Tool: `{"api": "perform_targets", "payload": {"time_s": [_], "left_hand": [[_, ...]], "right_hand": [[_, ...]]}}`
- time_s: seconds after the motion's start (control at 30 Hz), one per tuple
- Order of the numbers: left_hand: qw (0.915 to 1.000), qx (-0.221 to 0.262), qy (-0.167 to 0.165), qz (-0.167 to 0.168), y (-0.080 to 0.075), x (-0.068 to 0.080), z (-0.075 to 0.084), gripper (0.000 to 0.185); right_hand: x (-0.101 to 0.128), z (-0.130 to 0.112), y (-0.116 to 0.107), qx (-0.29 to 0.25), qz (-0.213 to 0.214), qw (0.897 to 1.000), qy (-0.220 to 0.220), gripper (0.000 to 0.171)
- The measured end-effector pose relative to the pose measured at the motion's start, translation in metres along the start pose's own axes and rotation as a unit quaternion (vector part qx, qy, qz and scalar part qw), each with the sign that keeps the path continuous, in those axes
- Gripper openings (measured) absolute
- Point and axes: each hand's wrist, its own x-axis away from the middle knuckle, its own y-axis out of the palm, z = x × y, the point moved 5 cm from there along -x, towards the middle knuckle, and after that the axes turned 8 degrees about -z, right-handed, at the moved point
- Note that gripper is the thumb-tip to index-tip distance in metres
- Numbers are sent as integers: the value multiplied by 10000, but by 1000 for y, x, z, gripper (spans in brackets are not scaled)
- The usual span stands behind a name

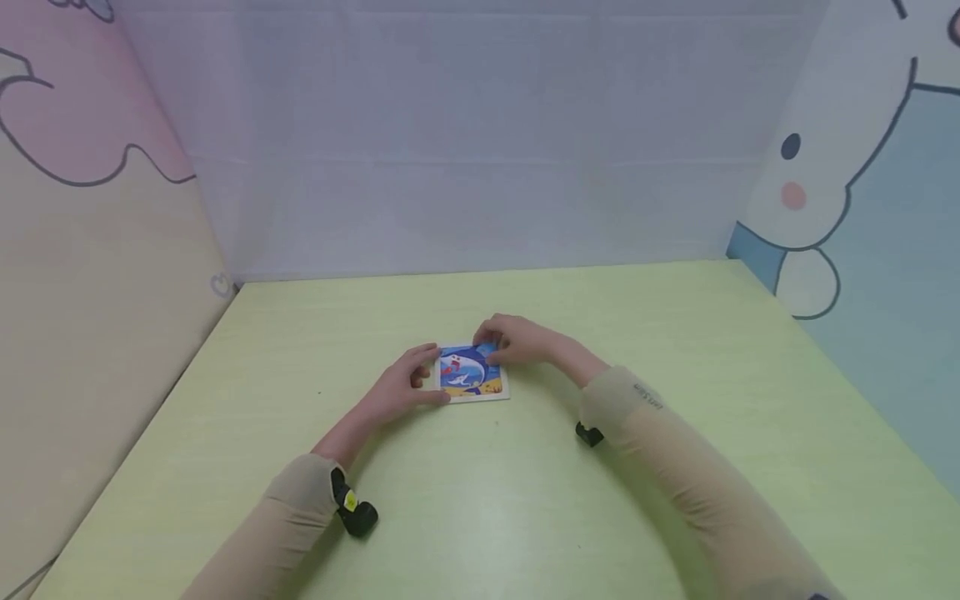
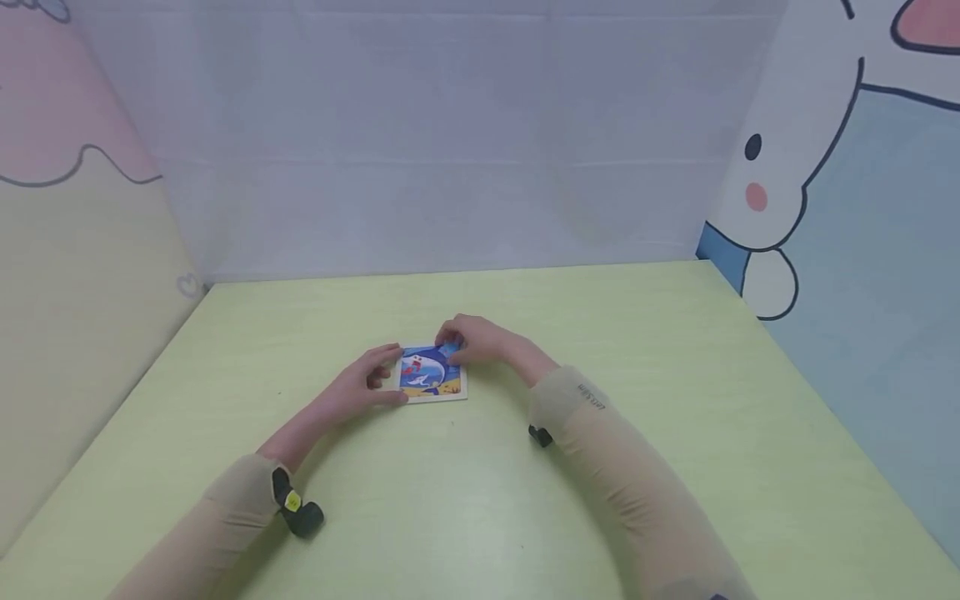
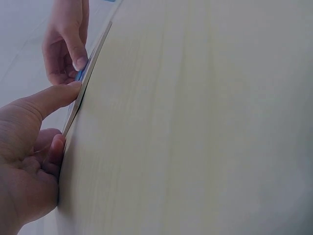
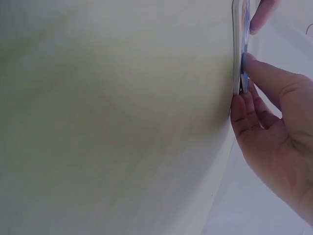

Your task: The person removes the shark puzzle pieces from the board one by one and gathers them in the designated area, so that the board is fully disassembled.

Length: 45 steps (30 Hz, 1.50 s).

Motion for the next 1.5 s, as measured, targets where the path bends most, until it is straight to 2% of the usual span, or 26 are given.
{"api": "perform_targets", "payload": {"time_s": [0.27, 0.57, 0.83, 1.07, 1.3, 1.5], "left_hand": [[10000, 17, 2, 3, 2, 1, 0, 80], [10000, -57, -23, 15, 2, 2, 2, 80], [10000, -59, 4, -18, 4, 0, 3, 80], [10000, -86, 6, 6, 4, -1, 3, 80], [9999, -135, 33, 6, 4, -2, 3, 81], [9999, -132, 78, 23, 5, -2, 3, 80]], "right_hand": [[3, 9, -1, -272, -281, 9992, -55, 41], [0, 2, -7, 111, -415, 9986, -295, 41], [-2, 3, -7, 265, -373, 9982, -383, 29], [2, 11, -8, 61, -74, 9989, -463, 33], [21, 43, -19, -153, 483, 9987, -106, 38], [48, 82, -29, -246, 701, 9968, 307, 36]]}}
